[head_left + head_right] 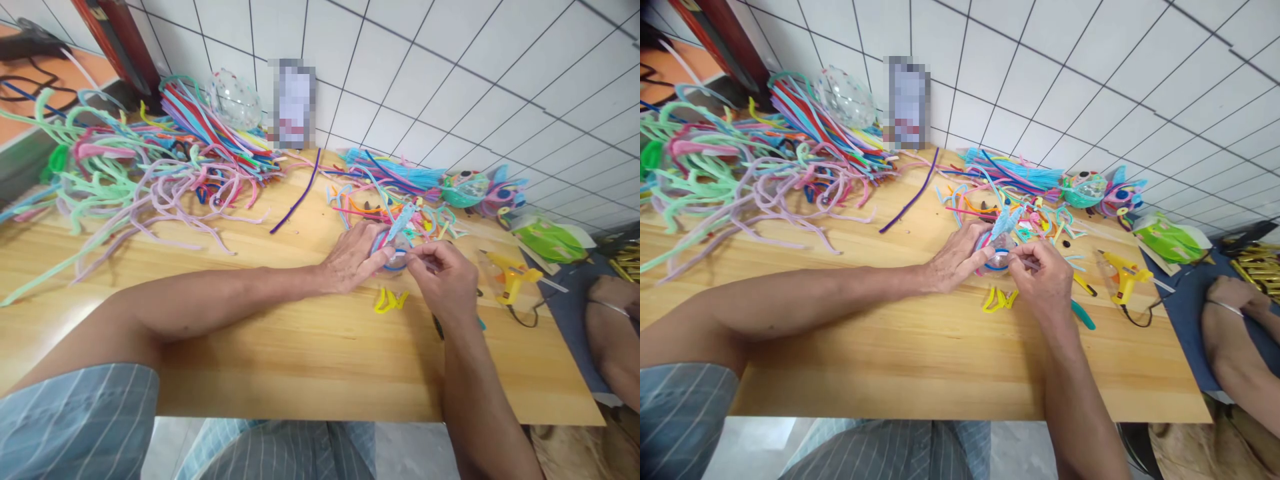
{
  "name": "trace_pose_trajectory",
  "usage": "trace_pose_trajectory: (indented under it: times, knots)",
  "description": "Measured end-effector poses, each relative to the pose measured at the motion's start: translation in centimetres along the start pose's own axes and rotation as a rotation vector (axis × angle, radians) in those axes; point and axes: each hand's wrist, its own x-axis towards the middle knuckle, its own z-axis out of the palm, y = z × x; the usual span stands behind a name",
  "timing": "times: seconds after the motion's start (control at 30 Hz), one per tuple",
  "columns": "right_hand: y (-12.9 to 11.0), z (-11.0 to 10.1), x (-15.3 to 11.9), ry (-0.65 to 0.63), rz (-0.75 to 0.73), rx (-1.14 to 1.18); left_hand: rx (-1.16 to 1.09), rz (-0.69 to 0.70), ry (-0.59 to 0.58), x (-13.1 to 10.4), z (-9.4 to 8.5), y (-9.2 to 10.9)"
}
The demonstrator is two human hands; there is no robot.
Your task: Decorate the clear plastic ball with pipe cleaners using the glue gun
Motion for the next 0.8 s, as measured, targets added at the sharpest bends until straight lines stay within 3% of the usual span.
trace_pose_trajectory:
  times: [0.57,0.8]
  knots:
    - [0.8,-0.4,-0.5,-0.001,-0.004,0.02,-0.06,-0.099,0.043,0.3,-0.3,0.3]
    - [1.5,0.2,-1.7,0.097,-0.148,-0.076,-0.065,-0.1,0.071,0.2,-0.1,0.4]
